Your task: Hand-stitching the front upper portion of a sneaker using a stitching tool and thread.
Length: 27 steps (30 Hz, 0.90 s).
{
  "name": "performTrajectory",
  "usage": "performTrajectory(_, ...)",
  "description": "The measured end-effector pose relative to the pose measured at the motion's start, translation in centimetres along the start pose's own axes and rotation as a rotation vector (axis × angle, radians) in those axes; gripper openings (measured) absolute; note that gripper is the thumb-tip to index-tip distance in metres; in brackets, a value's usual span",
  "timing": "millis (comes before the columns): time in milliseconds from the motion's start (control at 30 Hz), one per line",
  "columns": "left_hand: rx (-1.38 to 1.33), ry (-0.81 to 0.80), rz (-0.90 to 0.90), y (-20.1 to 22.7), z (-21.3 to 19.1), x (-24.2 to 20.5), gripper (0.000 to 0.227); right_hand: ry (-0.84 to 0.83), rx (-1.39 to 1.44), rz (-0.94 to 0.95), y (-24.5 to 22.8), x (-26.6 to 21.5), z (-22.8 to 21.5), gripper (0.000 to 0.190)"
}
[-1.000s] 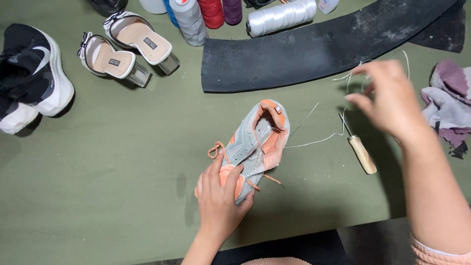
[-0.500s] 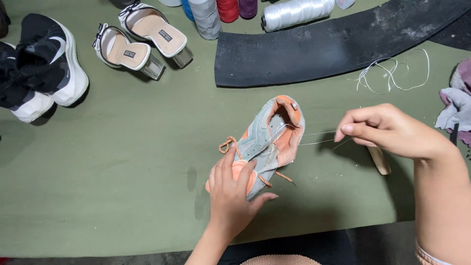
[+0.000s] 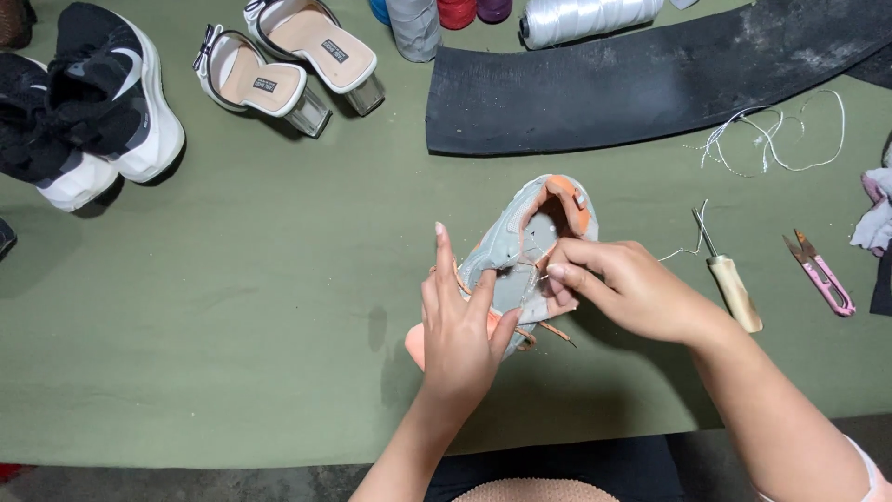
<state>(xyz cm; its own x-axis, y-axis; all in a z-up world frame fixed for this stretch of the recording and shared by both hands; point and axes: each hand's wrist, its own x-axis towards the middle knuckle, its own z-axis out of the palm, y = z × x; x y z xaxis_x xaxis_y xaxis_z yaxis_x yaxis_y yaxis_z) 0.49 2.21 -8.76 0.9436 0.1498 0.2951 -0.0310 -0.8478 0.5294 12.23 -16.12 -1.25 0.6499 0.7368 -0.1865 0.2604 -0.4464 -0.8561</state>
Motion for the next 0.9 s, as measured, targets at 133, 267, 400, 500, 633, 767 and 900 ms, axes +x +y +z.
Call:
performTrajectory(133,0.012,0.021,-0.002,0.3,0.0,0.0,0.049,0.121,0.066,0.094,1.1,0.4,0.3,0.031)
performTrajectory(267,0.001,0.039,0.001,0.3,0.0,0.0,0.048,0.372,0.527,0.021,3.8,0.5,1.1,0.032)
performTrajectory(400,0.032,0.049,0.012,0.6,-0.4,0.1,0.048,0.430,0.603,0.036,1.3,0.4,0.5,0.030)
performTrajectory(500,0.061,0.001,0.038,0.4,-0.5,0.2,0.046,0.496,0.625,-0.023,-1.1,-0.5,-1.2,0.029)
performTrajectory(633,0.099,0.027,0.055,0.3,-0.3,0.0,0.046,0.595,0.580,-0.081,-1.9,-1.7,-5.1,0.047)
performTrajectory(767,0.096,0.038,0.056,0.3,-0.3,0.0,0.044,0.914,-0.442,-0.264,0.1,-3.2,-6.3,0.039)
performTrajectory(900,0.053,0.033,0.037,0.4,-0.2,0.1,0.034,0.551,-0.457,-0.236,-5.0,-0.6,-2.4,0.011)
